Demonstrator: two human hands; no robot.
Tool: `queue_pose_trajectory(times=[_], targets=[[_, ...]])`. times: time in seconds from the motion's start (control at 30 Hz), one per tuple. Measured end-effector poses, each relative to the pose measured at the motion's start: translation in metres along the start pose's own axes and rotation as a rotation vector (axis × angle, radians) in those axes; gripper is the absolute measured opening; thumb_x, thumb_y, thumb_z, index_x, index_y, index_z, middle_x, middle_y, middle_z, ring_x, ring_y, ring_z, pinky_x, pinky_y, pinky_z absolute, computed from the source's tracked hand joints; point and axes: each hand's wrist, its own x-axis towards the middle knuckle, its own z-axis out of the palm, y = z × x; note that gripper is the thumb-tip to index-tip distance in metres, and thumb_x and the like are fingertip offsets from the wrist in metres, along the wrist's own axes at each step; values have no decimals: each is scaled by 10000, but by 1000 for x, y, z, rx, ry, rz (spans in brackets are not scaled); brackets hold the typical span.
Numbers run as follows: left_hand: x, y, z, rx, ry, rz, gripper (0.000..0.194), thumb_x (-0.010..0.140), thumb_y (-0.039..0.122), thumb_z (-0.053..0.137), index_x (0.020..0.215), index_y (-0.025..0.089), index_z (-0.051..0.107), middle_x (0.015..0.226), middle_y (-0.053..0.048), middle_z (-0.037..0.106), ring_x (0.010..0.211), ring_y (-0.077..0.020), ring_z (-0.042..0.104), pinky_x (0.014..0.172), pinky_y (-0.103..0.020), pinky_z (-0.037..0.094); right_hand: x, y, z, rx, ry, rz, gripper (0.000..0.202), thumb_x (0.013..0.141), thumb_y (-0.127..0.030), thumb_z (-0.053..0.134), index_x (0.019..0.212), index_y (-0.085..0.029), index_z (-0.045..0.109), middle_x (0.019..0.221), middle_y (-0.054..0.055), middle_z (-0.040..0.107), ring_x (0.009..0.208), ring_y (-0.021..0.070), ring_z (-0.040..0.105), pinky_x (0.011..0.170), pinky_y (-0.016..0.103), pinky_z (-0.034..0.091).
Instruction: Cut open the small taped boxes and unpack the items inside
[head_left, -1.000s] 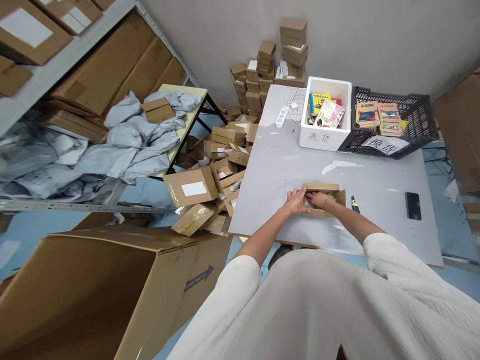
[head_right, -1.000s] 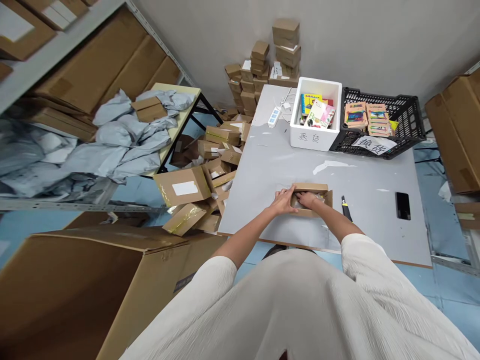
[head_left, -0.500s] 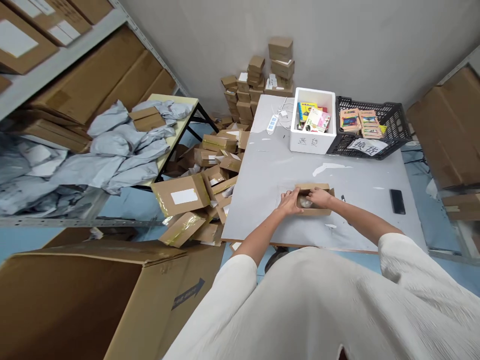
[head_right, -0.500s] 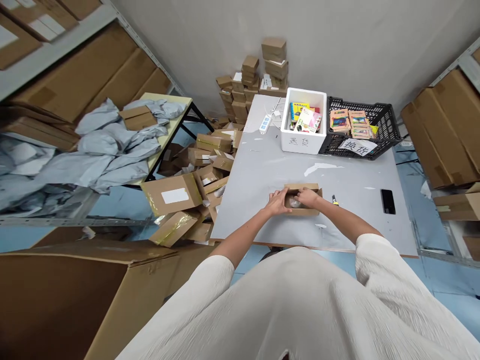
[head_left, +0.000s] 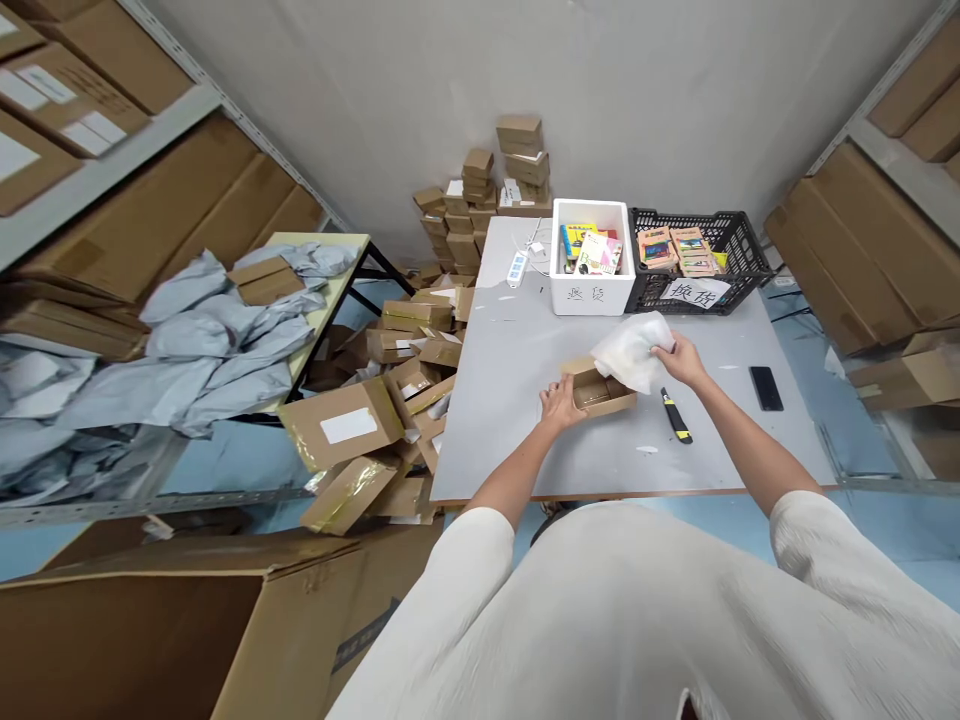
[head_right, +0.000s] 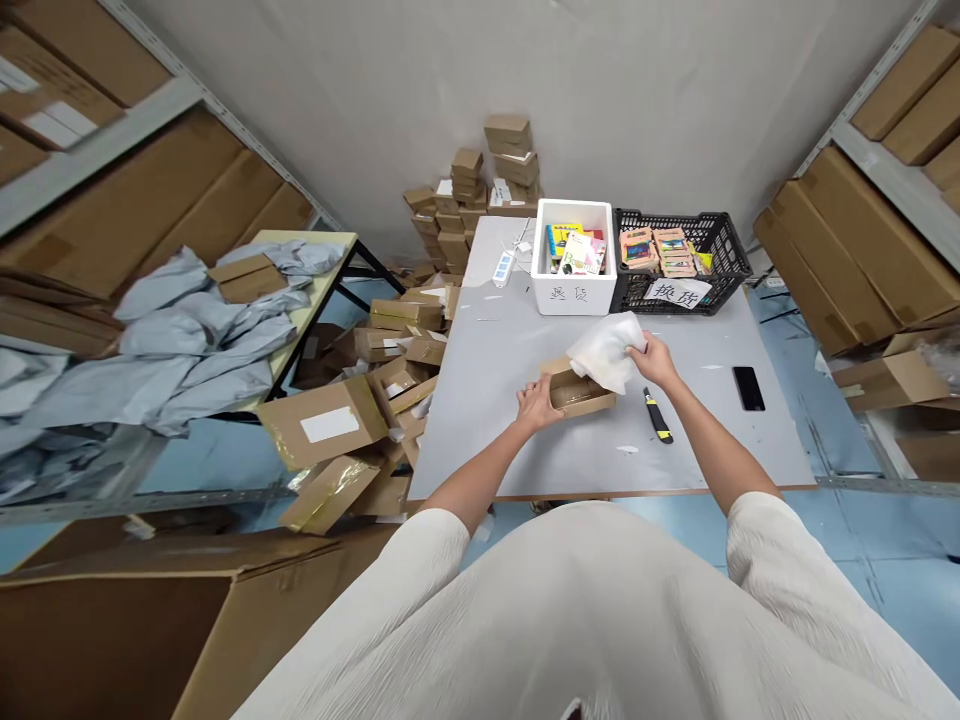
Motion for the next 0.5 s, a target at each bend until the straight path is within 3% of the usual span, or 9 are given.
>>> queue_pose_trajectory(times=[0.1,0.2,0.37,0.5], targets=[[7,-1,2,22,14,-47,1078,835,563,779,1734,290,250,1842,-132,282,1542,-432,401,1206,-529,328,-19,19,-5,243,-90,76,487,782,-585,827,1047,-189,732,983,89,814,889,289,730,797,397,610],[18,-2,0,26,35,-77,1044,865,600,746,1733,279,262,1848,-136,264,1549,-441,402,1219,-546,331,-51,35,6,378,-211,186,562,718,-600,886,1068,-182,749,1018,102,832,911,295,754,815,414,635],[43,-4,-9,39,19,-72,1036,882,531,741,1747,267,235,1856,-135,244,1572,-424,395,1246,-551,334,-105,60,54,352,-234,390,421,670,-506,893,928,-209,742,896,71,825,845,271,753,774,391,642],[65,-5,-14,1,12,-28,987,940,453,716,1763,273,201,1863,-153,210,1630,-410,328,1281,-591,301,-127,69,101,267,-200,515,298,698,-412,840,872,-220,691,833,32,796,826,248,741,790,377,634]])
